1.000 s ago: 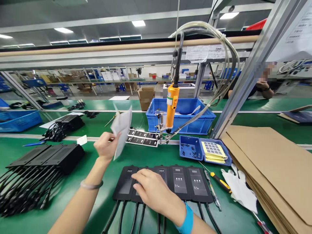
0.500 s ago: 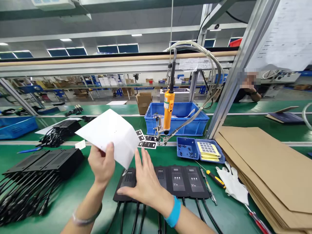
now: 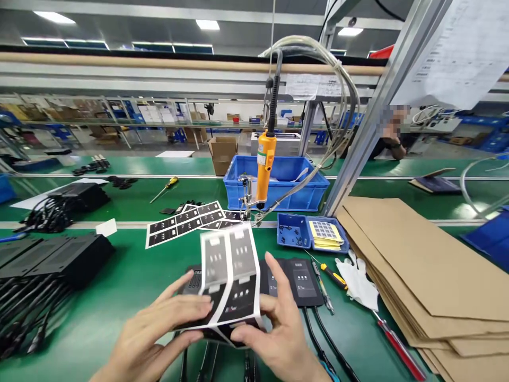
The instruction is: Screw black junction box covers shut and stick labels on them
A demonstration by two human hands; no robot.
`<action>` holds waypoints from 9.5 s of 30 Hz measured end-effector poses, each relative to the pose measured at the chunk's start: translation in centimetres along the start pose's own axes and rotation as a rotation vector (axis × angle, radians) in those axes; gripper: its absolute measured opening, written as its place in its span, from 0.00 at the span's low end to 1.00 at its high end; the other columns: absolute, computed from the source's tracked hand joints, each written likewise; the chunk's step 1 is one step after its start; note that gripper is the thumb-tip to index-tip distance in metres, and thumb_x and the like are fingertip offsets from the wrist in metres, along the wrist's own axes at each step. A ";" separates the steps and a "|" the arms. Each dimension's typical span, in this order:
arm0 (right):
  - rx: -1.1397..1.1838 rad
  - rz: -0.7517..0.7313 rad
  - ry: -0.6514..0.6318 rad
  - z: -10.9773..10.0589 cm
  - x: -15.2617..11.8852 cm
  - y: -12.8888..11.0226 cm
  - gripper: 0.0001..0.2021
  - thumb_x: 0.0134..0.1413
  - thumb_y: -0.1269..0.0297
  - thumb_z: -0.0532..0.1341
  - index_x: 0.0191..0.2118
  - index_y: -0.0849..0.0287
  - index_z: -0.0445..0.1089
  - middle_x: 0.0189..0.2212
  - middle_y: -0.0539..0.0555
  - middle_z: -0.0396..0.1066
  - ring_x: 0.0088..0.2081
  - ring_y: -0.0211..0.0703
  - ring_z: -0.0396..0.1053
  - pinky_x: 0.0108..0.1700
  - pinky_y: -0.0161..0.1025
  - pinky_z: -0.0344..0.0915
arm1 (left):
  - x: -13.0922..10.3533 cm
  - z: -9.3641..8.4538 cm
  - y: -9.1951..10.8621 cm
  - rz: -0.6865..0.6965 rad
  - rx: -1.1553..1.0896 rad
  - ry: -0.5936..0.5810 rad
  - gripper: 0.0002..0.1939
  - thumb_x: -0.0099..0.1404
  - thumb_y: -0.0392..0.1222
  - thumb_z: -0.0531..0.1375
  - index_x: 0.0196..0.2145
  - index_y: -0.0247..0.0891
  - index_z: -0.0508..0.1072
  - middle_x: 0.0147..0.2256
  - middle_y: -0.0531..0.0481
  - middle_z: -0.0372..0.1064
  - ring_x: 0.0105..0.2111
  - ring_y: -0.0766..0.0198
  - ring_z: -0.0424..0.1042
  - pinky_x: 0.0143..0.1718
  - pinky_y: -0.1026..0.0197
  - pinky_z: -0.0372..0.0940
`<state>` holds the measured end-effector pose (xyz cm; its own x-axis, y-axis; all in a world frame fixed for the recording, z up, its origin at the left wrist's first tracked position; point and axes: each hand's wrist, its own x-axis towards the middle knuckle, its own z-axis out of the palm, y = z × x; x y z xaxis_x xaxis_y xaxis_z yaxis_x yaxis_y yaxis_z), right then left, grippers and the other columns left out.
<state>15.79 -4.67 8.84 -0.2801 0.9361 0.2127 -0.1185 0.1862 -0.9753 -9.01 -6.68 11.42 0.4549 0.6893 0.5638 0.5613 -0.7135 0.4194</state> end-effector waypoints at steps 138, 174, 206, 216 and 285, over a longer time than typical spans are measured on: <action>-0.321 0.351 0.057 3.8 10.1 11.3 0.12 0.53 0.55 0.63 0.30 0.59 0.71 0.25 0.51 0.68 0.26 0.38 0.63 0.29 0.36 0.60 | -8.8 7.0 -2.7 -0.342 0.534 -0.353 0.33 0.59 0.17 0.44 0.58 0.30 0.69 0.58 0.35 0.67 0.40 0.54 0.72 0.32 0.59 0.70; -0.757 0.214 -0.118 3.7 10.3 10.9 0.04 0.54 0.65 0.65 0.34 0.60 0.74 0.25 0.49 0.71 0.26 0.38 0.68 0.32 0.36 0.65 | -8.8 7.5 -2.9 -0.330 0.548 -0.321 0.36 0.56 0.15 0.45 0.58 0.34 0.68 0.55 0.34 0.69 0.35 0.55 0.70 0.26 0.60 0.70; -0.729 -0.013 -0.284 3.6 2.7 2.4 0.19 0.59 0.61 0.64 0.55 0.47 0.66 0.33 0.48 0.73 0.28 0.38 0.72 0.22 0.31 0.69 | -5.9 2.5 -1.2 -1.240 -1.271 0.365 0.25 0.64 0.49 0.67 0.54 0.42 0.63 0.33 0.50 0.74 0.29 0.62 0.74 0.33 0.62 0.70; -0.861 -0.660 -0.070 2.3 4.0 1.4 0.17 0.56 0.77 0.63 0.48 0.51 0.75 0.46 0.59 0.67 0.46 0.51 0.67 0.44 0.49 0.70 | -0.9 0.3 -5.9 -0.919 -0.597 0.179 0.19 0.69 0.51 0.60 0.52 0.39 0.72 0.38 0.47 0.78 0.29 0.62 0.74 0.29 0.64 0.69; -0.639 0.230 -0.209 9.9 12.5 12.2 0.11 0.60 0.65 0.60 0.42 0.57 0.80 0.40 0.54 0.80 0.36 0.43 0.76 0.38 0.37 0.67 | -12.4 5.0 -6.9 -0.525 0.260 0.042 0.11 0.76 0.36 0.50 0.44 0.38 0.72 0.51 0.40 0.72 0.36 0.60 0.80 0.29 0.62 0.77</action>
<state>1.43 6.34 0.16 -0.4154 0.9078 -0.0581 0.5294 0.1893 -0.8270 -15.01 -9.68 -2.03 0.0452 0.9328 0.3574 0.8578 -0.2196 0.4646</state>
